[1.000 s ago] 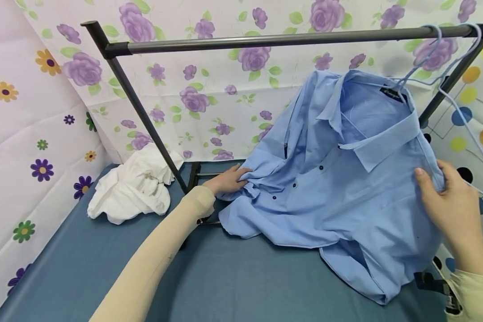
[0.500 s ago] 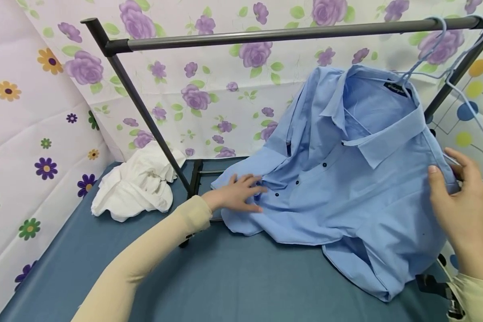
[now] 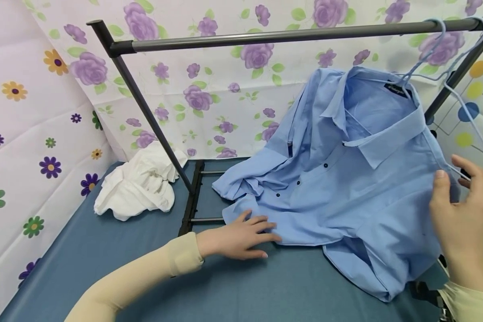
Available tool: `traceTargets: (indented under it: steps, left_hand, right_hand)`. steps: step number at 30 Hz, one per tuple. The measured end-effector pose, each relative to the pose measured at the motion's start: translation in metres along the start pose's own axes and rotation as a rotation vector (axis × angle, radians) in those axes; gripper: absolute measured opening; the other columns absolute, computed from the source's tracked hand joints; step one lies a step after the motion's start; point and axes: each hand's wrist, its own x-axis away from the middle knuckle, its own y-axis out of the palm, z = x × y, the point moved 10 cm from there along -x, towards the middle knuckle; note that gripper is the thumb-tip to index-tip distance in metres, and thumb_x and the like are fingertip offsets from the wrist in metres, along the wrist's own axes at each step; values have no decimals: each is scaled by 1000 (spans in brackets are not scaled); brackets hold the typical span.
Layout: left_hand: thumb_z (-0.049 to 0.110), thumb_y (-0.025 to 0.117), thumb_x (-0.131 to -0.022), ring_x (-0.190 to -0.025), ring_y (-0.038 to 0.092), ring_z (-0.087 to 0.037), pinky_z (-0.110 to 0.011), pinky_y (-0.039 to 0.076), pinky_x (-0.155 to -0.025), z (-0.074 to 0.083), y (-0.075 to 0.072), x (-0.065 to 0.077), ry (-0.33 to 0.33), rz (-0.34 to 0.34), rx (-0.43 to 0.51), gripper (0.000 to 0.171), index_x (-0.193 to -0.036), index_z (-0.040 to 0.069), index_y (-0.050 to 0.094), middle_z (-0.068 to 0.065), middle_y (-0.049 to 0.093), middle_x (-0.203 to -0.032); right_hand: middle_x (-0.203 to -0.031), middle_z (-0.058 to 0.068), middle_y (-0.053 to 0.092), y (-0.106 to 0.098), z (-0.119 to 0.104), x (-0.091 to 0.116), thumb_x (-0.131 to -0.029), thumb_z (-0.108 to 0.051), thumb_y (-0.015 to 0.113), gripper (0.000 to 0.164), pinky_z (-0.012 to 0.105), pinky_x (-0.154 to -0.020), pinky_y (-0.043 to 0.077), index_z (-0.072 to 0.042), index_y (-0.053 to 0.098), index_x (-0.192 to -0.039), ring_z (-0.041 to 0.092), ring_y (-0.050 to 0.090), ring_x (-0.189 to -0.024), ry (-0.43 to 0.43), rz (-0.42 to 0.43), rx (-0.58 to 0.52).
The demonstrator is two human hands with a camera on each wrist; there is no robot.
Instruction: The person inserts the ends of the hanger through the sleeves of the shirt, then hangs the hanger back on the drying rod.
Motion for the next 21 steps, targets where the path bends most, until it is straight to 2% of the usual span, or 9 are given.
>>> traceTargets:
  steps: [2, 4, 6, 10, 13, 16, 18, 21]
  left_hand:
    - [50, 49, -104, -148, 30, -26, -64, 24, -113, 5, -4, 10, 16, 33, 5, 53, -154, 32, 42, -2, 37, -159]
    - [49, 50, -104, -147, 31, -24, -63, 27, -113, 7, -9, 21, 20, 62, 15, 53, -153, 31, 43, -1, 38, -158]
    - [47, 51, -105, -147, 32, -24, -63, 27, -112, 7, -14, 33, 9, 89, 33, 52, -153, 30, 44, -1, 39, -158]
    - [44, 54, -104, -147, 32, -26, -64, 29, -111, 2, -21, 57, -29, 144, 47, 49, -151, 29, 47, -2, 40, -157]
    - [43, 54, -104, -148, 30, -27, -64, 28, -112, -8, -27, 77, -79, 174, 51, 48, -150, 29, 48, -2, 39, -158]
    - [41, 55, -104, -147, 31, -28, -63, 27, -112, -19, -35, 99, -138, 213, 56, 47, -149, 29, 49, -3, 40, -157]
    - [40, 57, -104, -146, 33, -29, -63, 28, -112, -27, -42, 114, -177, 249, 50, 46, -148, 29, 51, -3, 42, -156]
    - [37, 60, -103, -144, 36, -29, -63, 30, -110, -38, -51, 135, -225, 308, 32, 46, -147, 28, 52, -4, 45, -154]
  right_hand:
    - [-153, -2, 45, -1, -1, 3, -109, -30, 41, 43, 28, -116, 28, -35, 43, -151, 18, 43, -140, 43, 5, 7]
    - [-152, -3, 46, -2, -6, 5, -108, -33, 42, 42, 28, -115, 28, -37, 45, -150, 15, 43, -138, 32, 36, -16]
    - [-150, -5, 48, -5, -16, 7, -107, -34, 44, 40, 28, -114, 29, -34, 52, -146, 13, 44, -137, -26, 82, -51]
    - [-146, -13, 49, -7, -44, 16, -104, -31, 50, 37, 33, -113, 30, -19, 63, -137, 18, 45, -135, -219, 145, -123]
    - [-142, -4, 54, -4, -67, 23, -102, -27, 52, 38, 35, -114, 29, -6, 64, -132, 23, 45, -136, -330, 173, -217]
    - [-131, 17, 62, 1, -92, 31, -99, -24, 55, 39, 38, -114, 32, 4, 63, -125, 28, 50, -133, -410, 227, -321]
    - [-123, 25, 64, 5, -109, 37, -98, -25, 57, 39, 41, -112, 35, 6, 64, -121, 33, 54, -128, -445, 265, -368]
    - [-116, 26, 67, 15, -129, 48, -96, -27, 60, 38, 42, -108, 41, 5, 67, -116, 37, 59, -122, -459, 295, -433]
